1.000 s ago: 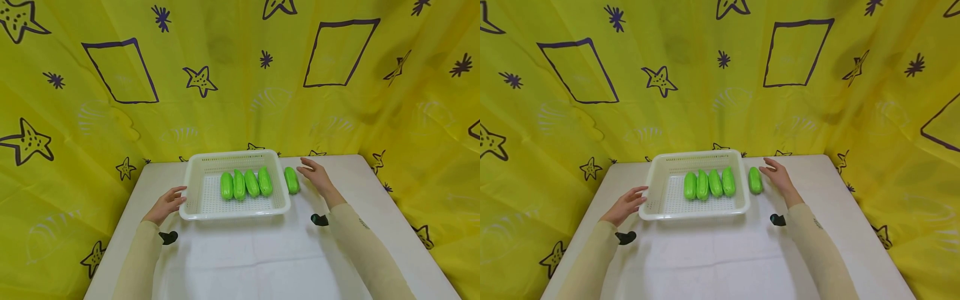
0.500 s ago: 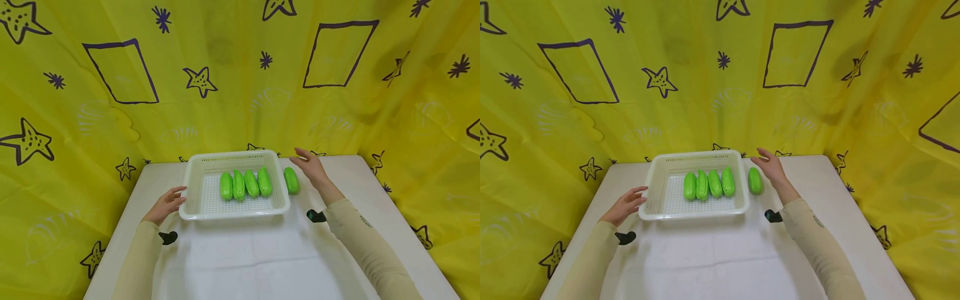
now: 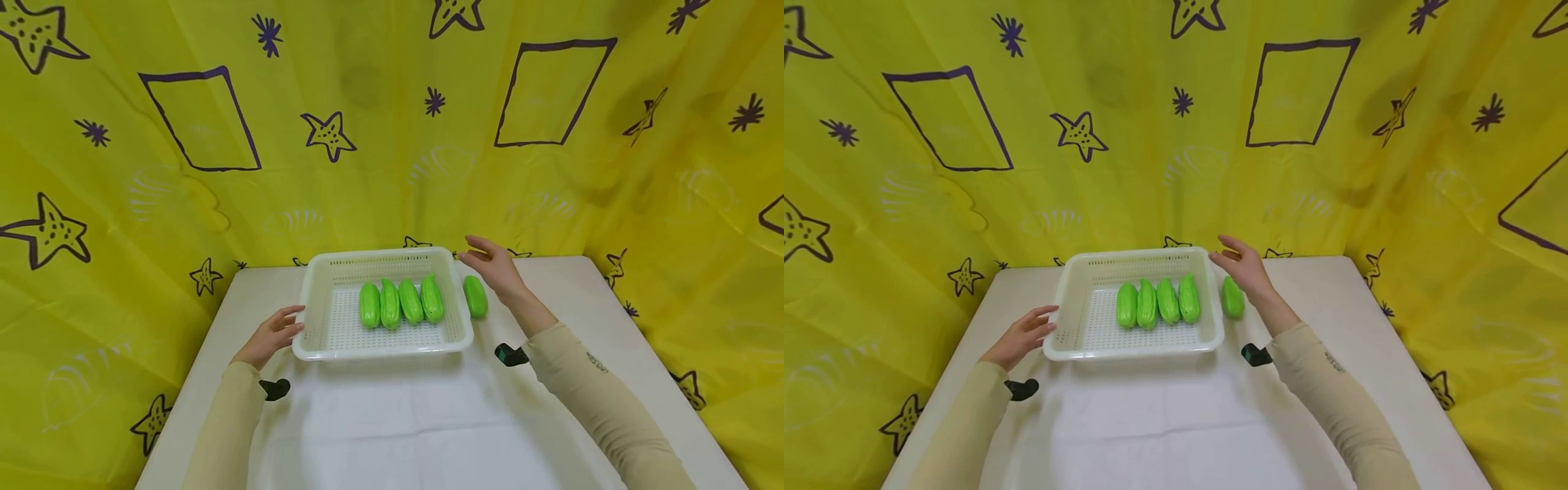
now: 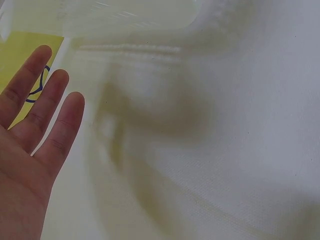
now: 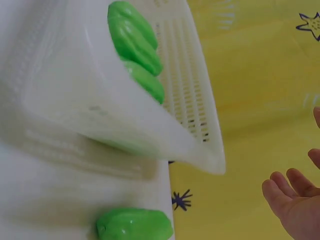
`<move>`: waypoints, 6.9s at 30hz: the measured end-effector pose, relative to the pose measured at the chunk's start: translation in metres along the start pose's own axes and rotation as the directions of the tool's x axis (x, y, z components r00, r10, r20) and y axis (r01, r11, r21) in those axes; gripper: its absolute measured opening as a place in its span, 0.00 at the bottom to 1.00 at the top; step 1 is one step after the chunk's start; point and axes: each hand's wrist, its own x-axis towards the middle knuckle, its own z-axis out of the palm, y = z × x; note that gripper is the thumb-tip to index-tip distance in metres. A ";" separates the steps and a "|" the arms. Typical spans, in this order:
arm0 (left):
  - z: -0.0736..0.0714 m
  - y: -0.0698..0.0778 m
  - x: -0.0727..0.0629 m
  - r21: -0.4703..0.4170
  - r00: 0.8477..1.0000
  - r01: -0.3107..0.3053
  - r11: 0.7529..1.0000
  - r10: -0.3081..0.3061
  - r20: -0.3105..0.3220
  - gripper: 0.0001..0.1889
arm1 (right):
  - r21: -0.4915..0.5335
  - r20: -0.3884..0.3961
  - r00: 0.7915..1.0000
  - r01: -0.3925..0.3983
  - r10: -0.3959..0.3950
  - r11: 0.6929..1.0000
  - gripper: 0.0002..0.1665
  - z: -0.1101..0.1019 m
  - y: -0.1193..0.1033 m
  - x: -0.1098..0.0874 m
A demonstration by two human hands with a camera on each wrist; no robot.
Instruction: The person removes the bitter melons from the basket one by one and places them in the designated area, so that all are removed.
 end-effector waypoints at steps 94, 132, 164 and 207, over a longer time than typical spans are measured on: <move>0.009 0.031 -0.018 0.001 0.999 0.045 0.999 -0.045 -0.013 0.30 | -0.094 0.437 0.865 -0.230 0.248 0.969 0.42 0.168 -0.007 0.052; 0.006 0.024 -0.016 -0.013 0.999 0.028 1.000 -0.028 -0.017 0.30 | -0.075 0.491 0.822 -0.293 0.291 0.953 0.42 0.201 -0.006 0.052; 0.000 0.000 0.001 0.013 0.999 0.022 1.000 -0.021 -0.025 0.31 | -0.296 0.531 0.794 -0.154 0.297 0.943 0.41 0.201 -0.008 0.067; -0.002 -0.004 0.003 0.006 1.000 -0.002 1.000 0.002 -0.026 0.33 | -0.348 0.569 0.753 -0.145 0.331 0.926 0.33 0.216 -0.003 0.068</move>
